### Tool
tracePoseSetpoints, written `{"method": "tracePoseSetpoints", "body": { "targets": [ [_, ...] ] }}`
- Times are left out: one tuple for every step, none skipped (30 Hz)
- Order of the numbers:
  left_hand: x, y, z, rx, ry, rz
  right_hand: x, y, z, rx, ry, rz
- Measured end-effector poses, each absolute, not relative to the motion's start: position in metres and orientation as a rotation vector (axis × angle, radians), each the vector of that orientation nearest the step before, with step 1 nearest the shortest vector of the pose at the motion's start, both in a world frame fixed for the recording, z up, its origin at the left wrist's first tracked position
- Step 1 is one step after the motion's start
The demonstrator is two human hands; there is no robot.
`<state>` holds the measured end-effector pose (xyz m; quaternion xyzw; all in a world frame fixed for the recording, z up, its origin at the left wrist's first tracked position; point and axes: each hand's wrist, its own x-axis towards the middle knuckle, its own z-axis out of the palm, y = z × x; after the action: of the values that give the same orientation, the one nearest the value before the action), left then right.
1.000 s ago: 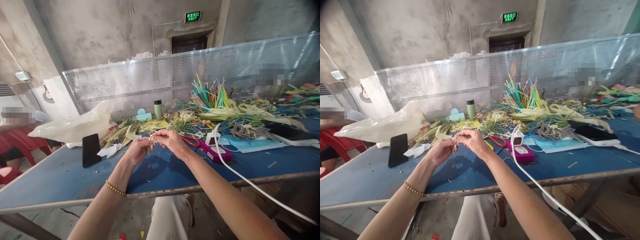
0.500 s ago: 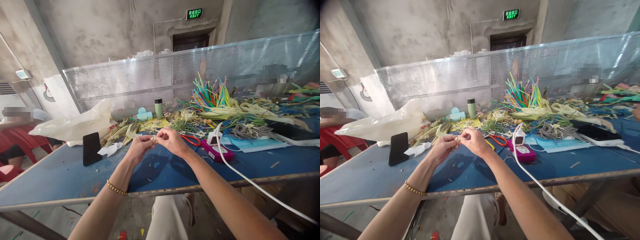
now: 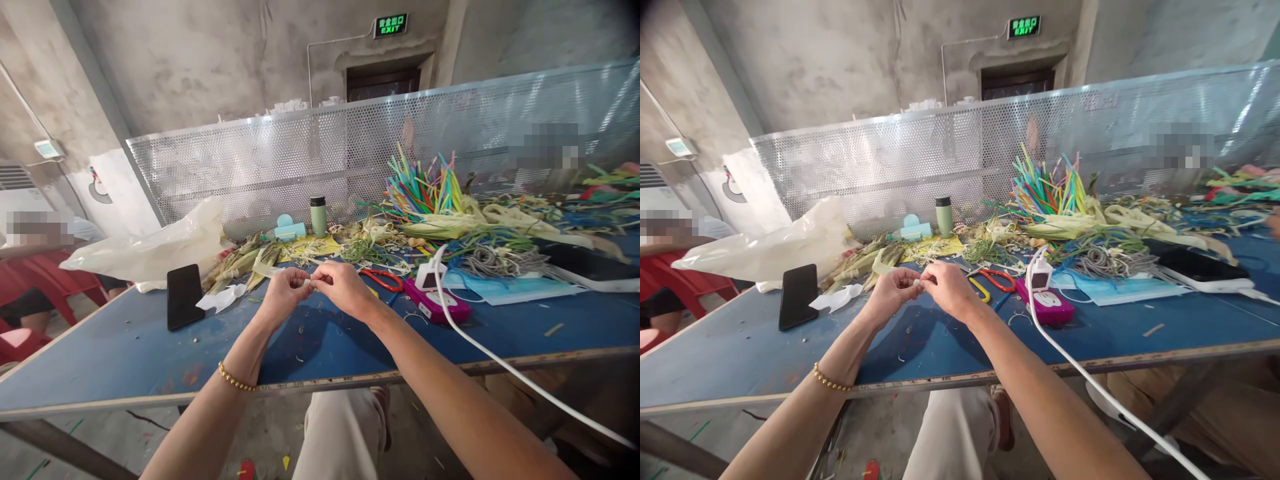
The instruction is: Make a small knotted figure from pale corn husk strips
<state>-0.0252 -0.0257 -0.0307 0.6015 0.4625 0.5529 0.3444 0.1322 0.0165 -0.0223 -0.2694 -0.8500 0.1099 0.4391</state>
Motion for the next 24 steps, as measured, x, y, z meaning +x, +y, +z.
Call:
{"method": "tracePoseSetpoints", "body": {
  "targets": [
    [-0.0253,-0.0255,-0.0309,1.567,1.199,1.439,0.1321,0.0161,-0.0221,-0.671,-2.107,0.297],
    [-0.0255,-0.0252,-0.0311,1.569,1.196,1.442,0.132,0.0156,-0.0219,-0.676,-2.095,0.332],
    [-0.0257,-0.0249,-0.0313,1.57,1.194,1.444,0.1319,0.0152,-0.0216,-0.682,-2.079,0.372],
    [-0.026,-0.0246,-0.0316,1.571,1.196,1.446,0.1318,0.0149,-0.0214,-0.688,-2.063,0.416],
    [-0.0262,-0.0244,-0.0318,1.573,1.198,1.447,0.1318,0.0147,-0.0212,-0.695,-2.05,0.461],
    [-0.0264,-0.0244,-0.0319,1.576,1.2,1.445,0.1319,0.0147,-0.0211,-0.701,-2.04,0.503],
    [-0.0265,-0.0245,-0.032,1.58,1.199,1.438,0.132,0.015,-0.0211,-0.706,-2.033,0.54],
    [-0.0266,-0.0248,-0.0319,1.585,1.196,1.427,0.1321,0.0155,-0.0214,-0.707,-2.029,0.572],
    [-0.0267,-0.0252,-0.0319,1.593,1.19,1.415,0.1323,0.0163,-0.0219,-0.706,-2.026,0.602],
    [-0.0269,-0.0256,-0.0319,1.603,1.185,1.4,0.1325,0.0174,-0.0226,-0.702,-2.024,0.631],
    [-0.0272,-0.026,-0.032,1.616,1.18,1.384,0.1328,0.0187,-0.0236,-0.697,-2.025,0.662],
    [-0.0276,-0.0262,-0.0321,1.636,1.179,1.368,0.1331,0.0202,-0.0247,-0.689,-2.03,0.694],
    [-0.0282,-0.0263,-0.0322,1.662,1.184,1.352,0.1333,0.0215,-0.0258,-0.68,-2.037,0.723],
    [-0.029,-0.0262,-0.0325,1.696,1.195,1.338,0.1336,0.0226,-0.0268,-0.674,-2.045,0.748],
    [-0.0298,-0.0261,-0.0328,1.74,1.215,1.325,0.1338,0.0234,-0.0275,-0.672,-2.055,0.764],
    [-0.0307,-0.0258,-0.0331,1.79,1.24,1.316,0.134,0.0236,-0.0278,-0.673,-2.068,0.77],
    [-0.0315,-0.0256,-0.0335,1.838,1.268,1.311,0.1343,0.0234,-0.0277,-0.678,-2.083,0.768],
    [-0.0321,-0.0253,-0.0338,1.877,1.293,1.308,0.1346,0.0226,-0.0271,-0.684,-2.101,0.76],
    [-0.0326,-0.0251,-0.0342,1.904,1.312,1.309,0.1349,0.0215,-0.026,-0.687,-2.123,0.75],
    [-0.0327,-0.025,-0.0346,1.913,1.323,1.312,0.1354,0.0202,-0.0247,-0.686,-2.146,0.736],
    [-0.0326,-0.0252,-0.0348,1.903,1.324,1.313,0.1359,0.0188,-0.0234,-0.68,-2.166,0.72],
    [-0.0322,-0.0255,-0.0348,1.874,1.314,1.313,0.1365,0.0177,-0.0221,-0.671,-2.182,0.704],
    [-0.0316,-0.0261,-0.0346,1.824,1.287,1.318,0.1371,0.0168,-0.021,-0.661,-2.196,0.692],
    [-0.0308,-0.0269,-0.034,1.757,1.243,1.33,0.1377,0.0164,-0.0202,-0.649,-2.207,0.684]
  ]
}}
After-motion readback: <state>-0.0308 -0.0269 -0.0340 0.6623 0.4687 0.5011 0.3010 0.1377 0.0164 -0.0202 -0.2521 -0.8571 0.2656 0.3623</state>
